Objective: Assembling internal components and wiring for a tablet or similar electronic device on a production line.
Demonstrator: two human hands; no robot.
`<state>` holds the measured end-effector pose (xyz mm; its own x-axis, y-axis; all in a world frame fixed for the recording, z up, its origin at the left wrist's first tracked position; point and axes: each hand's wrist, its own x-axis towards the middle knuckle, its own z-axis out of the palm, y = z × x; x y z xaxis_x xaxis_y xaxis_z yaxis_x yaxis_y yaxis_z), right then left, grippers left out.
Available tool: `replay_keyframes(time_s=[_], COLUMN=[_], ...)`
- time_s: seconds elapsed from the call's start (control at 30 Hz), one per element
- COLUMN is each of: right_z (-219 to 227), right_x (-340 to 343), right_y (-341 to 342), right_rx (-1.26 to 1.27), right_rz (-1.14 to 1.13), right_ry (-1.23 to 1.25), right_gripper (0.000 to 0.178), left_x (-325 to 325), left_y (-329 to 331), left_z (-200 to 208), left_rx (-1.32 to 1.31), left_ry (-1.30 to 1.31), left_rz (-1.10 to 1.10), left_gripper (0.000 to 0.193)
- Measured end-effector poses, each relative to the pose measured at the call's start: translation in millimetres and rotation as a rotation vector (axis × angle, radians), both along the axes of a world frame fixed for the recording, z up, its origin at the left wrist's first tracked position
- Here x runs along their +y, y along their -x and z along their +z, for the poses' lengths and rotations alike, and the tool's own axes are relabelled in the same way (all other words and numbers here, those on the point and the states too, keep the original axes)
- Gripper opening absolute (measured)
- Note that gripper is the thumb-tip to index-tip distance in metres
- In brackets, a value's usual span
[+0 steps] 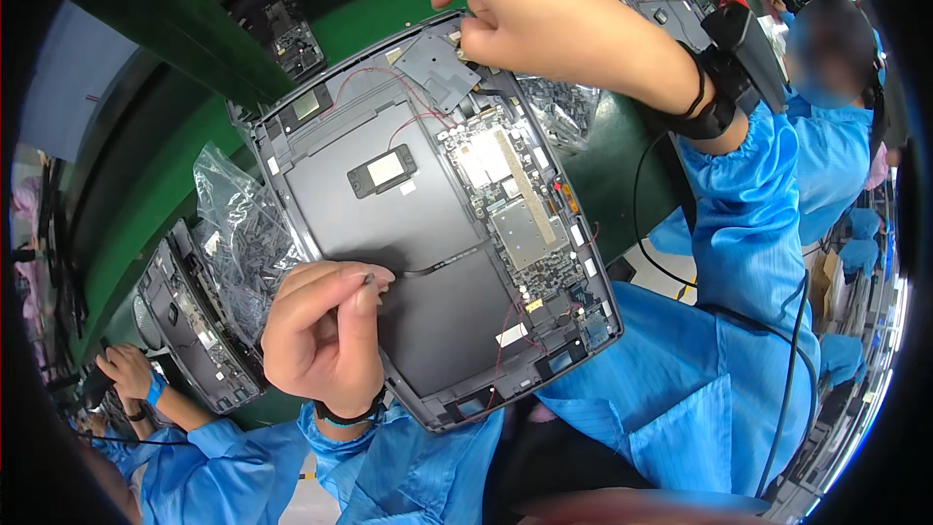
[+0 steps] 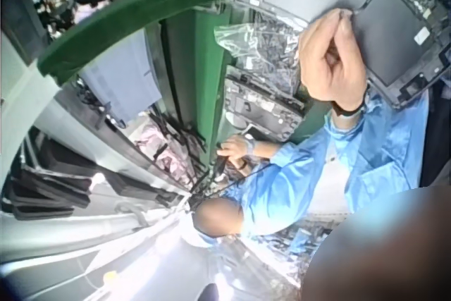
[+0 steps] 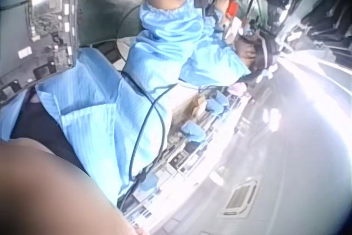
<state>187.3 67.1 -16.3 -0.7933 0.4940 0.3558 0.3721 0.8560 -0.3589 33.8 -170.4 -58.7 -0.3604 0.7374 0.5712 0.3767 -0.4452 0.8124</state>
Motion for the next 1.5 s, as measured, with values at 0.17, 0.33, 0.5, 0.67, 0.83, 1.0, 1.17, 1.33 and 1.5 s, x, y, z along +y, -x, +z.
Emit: replay_keyframes(time_s=[0.17, 0.33, 0.5, 0.67, 0.83, 1.0, 1.17, 1.33, 1.5], right_z=[33, 42, 12, 20, 38, 39, 40, 37, 55], right_x=[-8, -9, -5, -18, -61, -113, -123, -116, -85], right_y=[-3, -3, 3, 1, -10, -4, -4, -7, -1], right_rx=[-0.174, -0.252, -0.138, -0.109, 0.315, 0.417, 0.539, 0.742, 1.023], right_rz=[-0.037, -0.063, 0.049, 0.038, -0.027, 0.291, 0.348, 0.466, 0.448], right_ry=[0.377, 0.49, 0.086, 0.184, -0.094, 0.594, 0.878, 1.146, 0.821], right_gripper=[0.026, 0.026, 0.022, 0.022, 0.02, 0.017, 0.017, 0.018, 0.02], left_x=[-3, -2, -3, -10, -13, -10, -5, 13, 50], left_y=[-3, -1, -1, 5, 9, 5, -6, -22, -27], left_z=[-1, -3, -1, 10, 39, 65, 84, 94, 126], left_rx=[-0.035, -0.042, -0.119, -0.096, -0.258, -0.346, -0.305, -0.245, 0.115], left_ry=[0.043, 0.025, 0.012, 0.168, 0.261, 0.318, 0.282, 0.167, 0.066], left_rz=[0.014, -0.007, 0.013, 0.05, -0.089, -0.168, -0.184, -0.204, -0.088], left_gripper=[0.01, 0.01, 0.014, 0.021, 0.032, 0.044, 0.044, 0.045, 0.037])
